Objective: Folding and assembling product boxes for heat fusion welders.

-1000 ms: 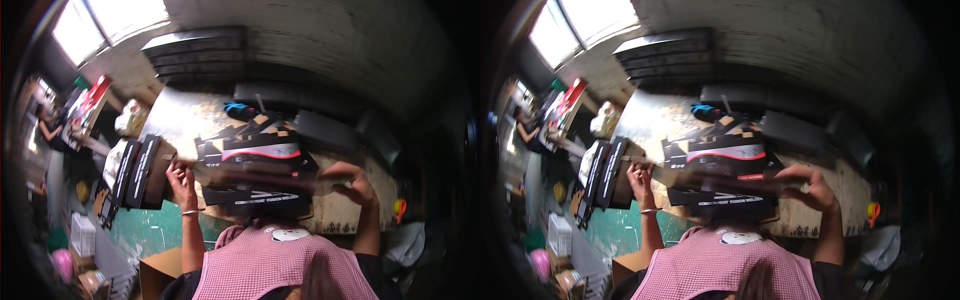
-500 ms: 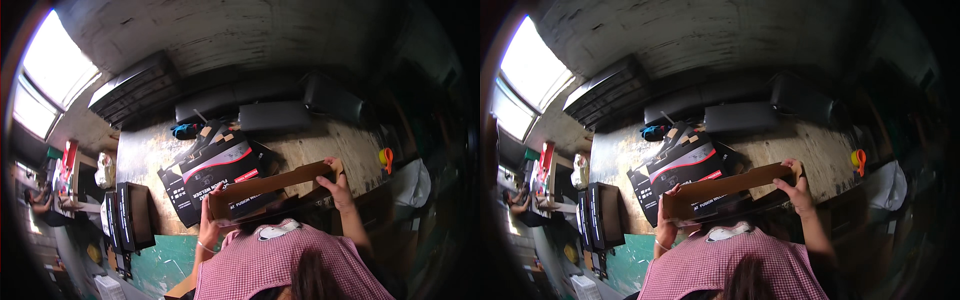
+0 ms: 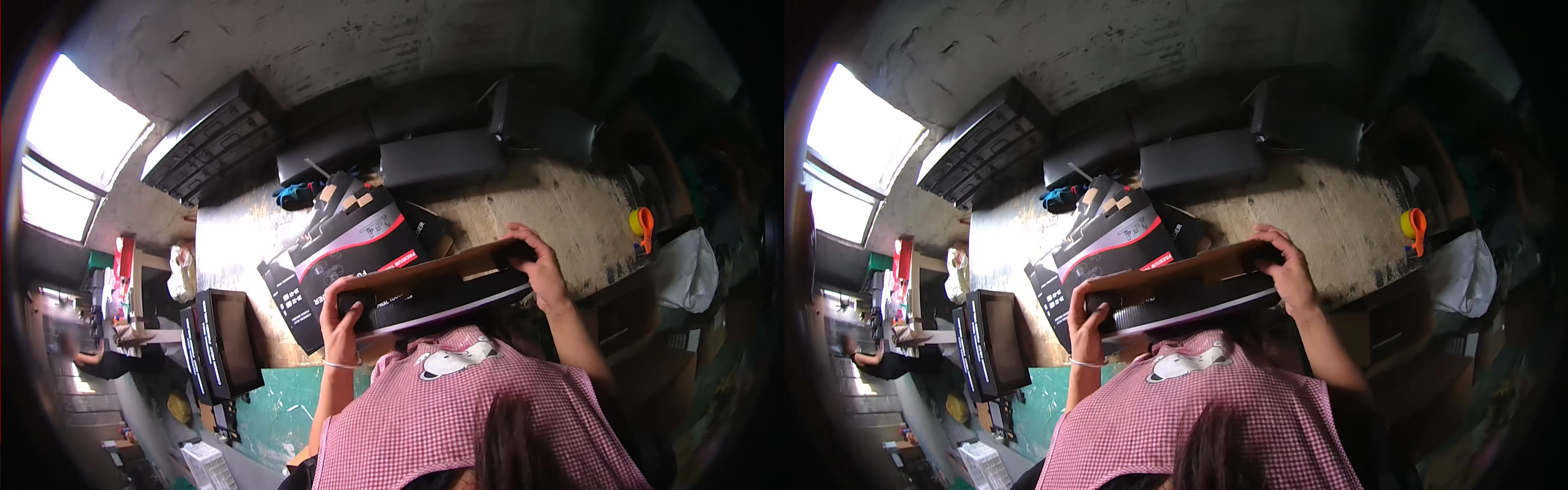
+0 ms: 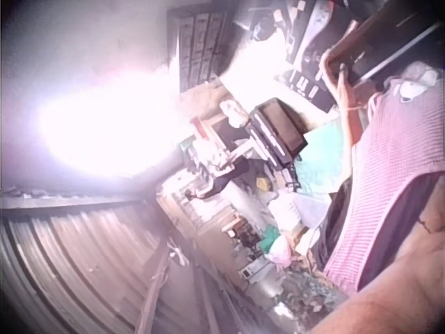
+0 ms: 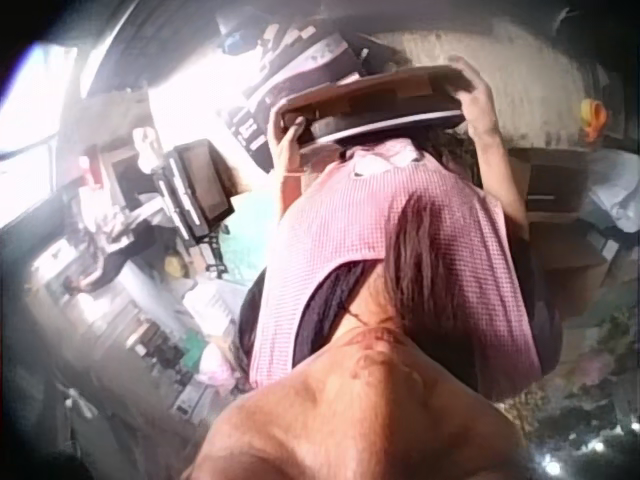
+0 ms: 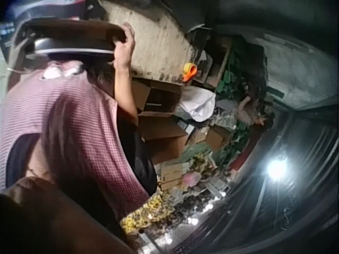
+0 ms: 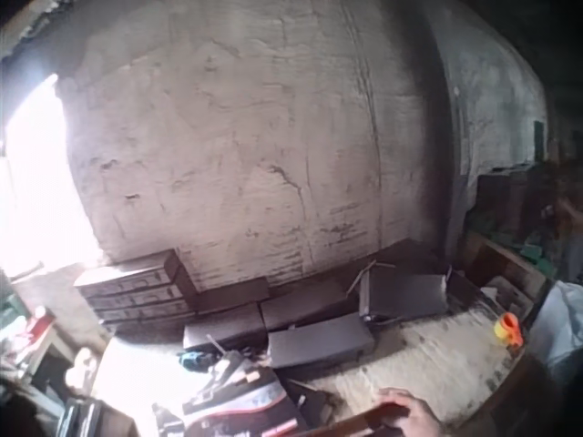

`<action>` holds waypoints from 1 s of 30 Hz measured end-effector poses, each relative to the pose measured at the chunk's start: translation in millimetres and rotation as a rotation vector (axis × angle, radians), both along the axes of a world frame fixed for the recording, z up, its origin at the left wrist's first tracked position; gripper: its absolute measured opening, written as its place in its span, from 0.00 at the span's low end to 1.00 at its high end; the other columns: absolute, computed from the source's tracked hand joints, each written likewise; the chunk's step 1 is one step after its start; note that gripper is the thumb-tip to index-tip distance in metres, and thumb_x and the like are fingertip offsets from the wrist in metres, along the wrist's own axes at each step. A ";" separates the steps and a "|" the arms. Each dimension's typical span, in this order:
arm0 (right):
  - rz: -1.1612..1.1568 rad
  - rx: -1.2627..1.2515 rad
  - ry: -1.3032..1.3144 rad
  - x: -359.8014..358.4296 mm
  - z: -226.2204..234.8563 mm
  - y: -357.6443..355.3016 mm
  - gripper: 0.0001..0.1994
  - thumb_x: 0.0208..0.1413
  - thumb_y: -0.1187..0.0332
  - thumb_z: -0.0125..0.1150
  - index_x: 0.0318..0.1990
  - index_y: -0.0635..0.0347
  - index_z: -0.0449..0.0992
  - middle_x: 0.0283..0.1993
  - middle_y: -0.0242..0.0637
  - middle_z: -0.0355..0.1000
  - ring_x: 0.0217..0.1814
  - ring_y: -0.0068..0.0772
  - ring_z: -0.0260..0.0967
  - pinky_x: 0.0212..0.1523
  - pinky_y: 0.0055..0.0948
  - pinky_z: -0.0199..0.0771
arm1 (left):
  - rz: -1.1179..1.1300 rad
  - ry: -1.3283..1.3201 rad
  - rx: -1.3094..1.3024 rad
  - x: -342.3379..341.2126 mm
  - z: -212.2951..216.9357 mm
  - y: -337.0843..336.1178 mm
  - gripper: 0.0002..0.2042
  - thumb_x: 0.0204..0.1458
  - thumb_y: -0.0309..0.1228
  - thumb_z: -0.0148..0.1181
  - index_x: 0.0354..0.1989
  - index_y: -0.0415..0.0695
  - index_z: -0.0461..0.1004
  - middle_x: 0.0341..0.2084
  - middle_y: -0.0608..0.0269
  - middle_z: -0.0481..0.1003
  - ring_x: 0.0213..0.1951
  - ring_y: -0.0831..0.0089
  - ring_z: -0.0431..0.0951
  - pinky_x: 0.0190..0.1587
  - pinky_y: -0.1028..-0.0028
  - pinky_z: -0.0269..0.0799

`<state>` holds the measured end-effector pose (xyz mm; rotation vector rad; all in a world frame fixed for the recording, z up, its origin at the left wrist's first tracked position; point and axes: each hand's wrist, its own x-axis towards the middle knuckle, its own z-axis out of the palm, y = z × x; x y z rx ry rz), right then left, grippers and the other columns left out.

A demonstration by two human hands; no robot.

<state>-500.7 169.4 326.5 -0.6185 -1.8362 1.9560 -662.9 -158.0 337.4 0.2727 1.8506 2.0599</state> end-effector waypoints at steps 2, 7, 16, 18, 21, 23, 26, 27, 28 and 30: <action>-0.018 -0.026 0.027 -5.0 3.6 2.4 0.21 0.46 0.89 0.56 0.46 0.58 0.81 0.64 0.36 0.68 0.70 0.34 0.62 0.70 0.31 0.59 | -0.037 0.059 0.048 -7.5 -3.6 -5.1 0.19 0.48 0.20 0.58 0.51 0.39 0.74 0.58 0.56 0.71 0.63 0.65 0.67 0.69 0.68 0.55; 0.163 0.414 -0.182 -7.4 19.5 9.6 0.24 0.48 0.57 0.74 0.45 0.64 0.71 0.59 0.49 0.68 0.67 0.45 0.63 0.67 0.40 0.60 | -0.267 0.439 -0.562 -7.4 29.9 0.0 0.26 0.50 0.40 0.69 0.54 0.37 0.71 0.50 0.52 0.69 0.57 0.56 0.70 0.62 0.62 0.64; 0.448 1.079 -0.613 -57.7 29.8 15.6 0.42 0.38 0.43 0.80 0.52 0.60 0.64 0.52 0.52 0.68 0.53 0.57 0.70 0.55 0.46 0.72 | -0.474 0.625 -1.274 -26.4 38.3 17.7 0.34 0.46 0.45 0.76 0.56 0.37 0.69 0.45 0.53 0.71 0.48 0.60 0.76 0.50 0.65 0.74; 0.464 0.959 -0.519 -66.8 37.9 28.3 0.38 0.39 0.44 0.80 0.49 0.60 0.69 0.48 0.48 0.70 0.51 0.51 0.72 0.52 0.42 0.74 | -0.405 0.399 -0.991 -39.7 15.6 -9.2 0.37 0.44 0.45 0.77 0.59 0.38 0.67 0.50 0.54 0.71 0.52 0.62 0.76 0.51 0.65 0.74; 0.286 0.120 -0.274 -61.3 -17.6 96.9 0.26 0.52 0.50 0.74 0.49 0.60 0.74 0.45 0.43 0.78 0.51 0.39 0.76 0.53 0.37 0.74 | -0.421 -0.090 0.070 -31.9 -6.8 -35.7 0.66 0.34 0.34 0.84 0.78 0.50 0.37 0.70 0.52 0.56 0.69 0.63 0.61 0.66 0.66 0.65; 0.132 0.038 -0.263 -54.9 -58.0 124.9 0.19 0.58 0.59 0.70 0.49 0.61 0.75 0.44 0.41 0.79 0.48 0.38 0.77 0.52 0.35 0.75 | -0.255 0.150 -0.295 1.0 -39.2 -48.2 0.70 0.31 0.26 0.82 0.79 0.54 0.29 0.74 0.53 0.48 0.71 0.61 0.56 0.67 0.61 0.65; -0.061 0.590 -0.483 -36.3 -118.5 176.9 0.16 0.60 0.62 0.67 0.50 0.61 0.75 0.46 0.41 0.79 0.51 0.39 0.77 0.54 0.38 0.74 | 0.048 -0.024 -0.122 3.4 -49.7 -57.0 0.55 0.48 0.20 0.67 0.79 0.58 0.34 0.71 0.53 0.55 0.68 0.58 0.62 0.61 0.62 0.71; -0.099 0.665 -0.501 -34.7 -132.3 190.4 0.16 0.61 0.63 0.65 0.52 0.59 0.75 0.51 0.41 0.77 0.55 0.41 0.74 0.58 0.40 0.71 | 0.127 0.040 -0.177 -7.1 -62.8 -76.8 0.49 0.54 0.24 0.64 0.79 0.56 0.37 0.70 0.53 0.59 0.67 0.60 0.63 0.62 0.63 0.70; -0.131 0.740 -0.518 -34.4 -142.0 204.2 0.16 0.61 0.64 0.64 0.54 0.58 0.74 0.55 0.41 0.76 0.59 0.43 0.72 0.61 0.42 0.69 | 0.244 0.026 -0.144 -11.8 -62.4 -79.2 0.42 0.59 0.34 0.60 0.78 0.53 0.42 0.68 0.54 0.62 0.66 0.60 0.65 0.63 0.63 0.69; -0.130 0.864 -0.571 -52.3 -153.5 223.0 0.17 0.62 0.64 0.64 0.56 0.56 0.73 0.60 0.41 0.72 0.64 0.44 0.67 0.64 0.44 0.65 | 0.411 -0.217 0.019 -15.8 -63.0 -110.0 0.36 0.64 0.49 0.53 0.76 0.48 0.51 0.66 0.54 0.66 0.65 0.61 0.67 0.65 0.64 0.66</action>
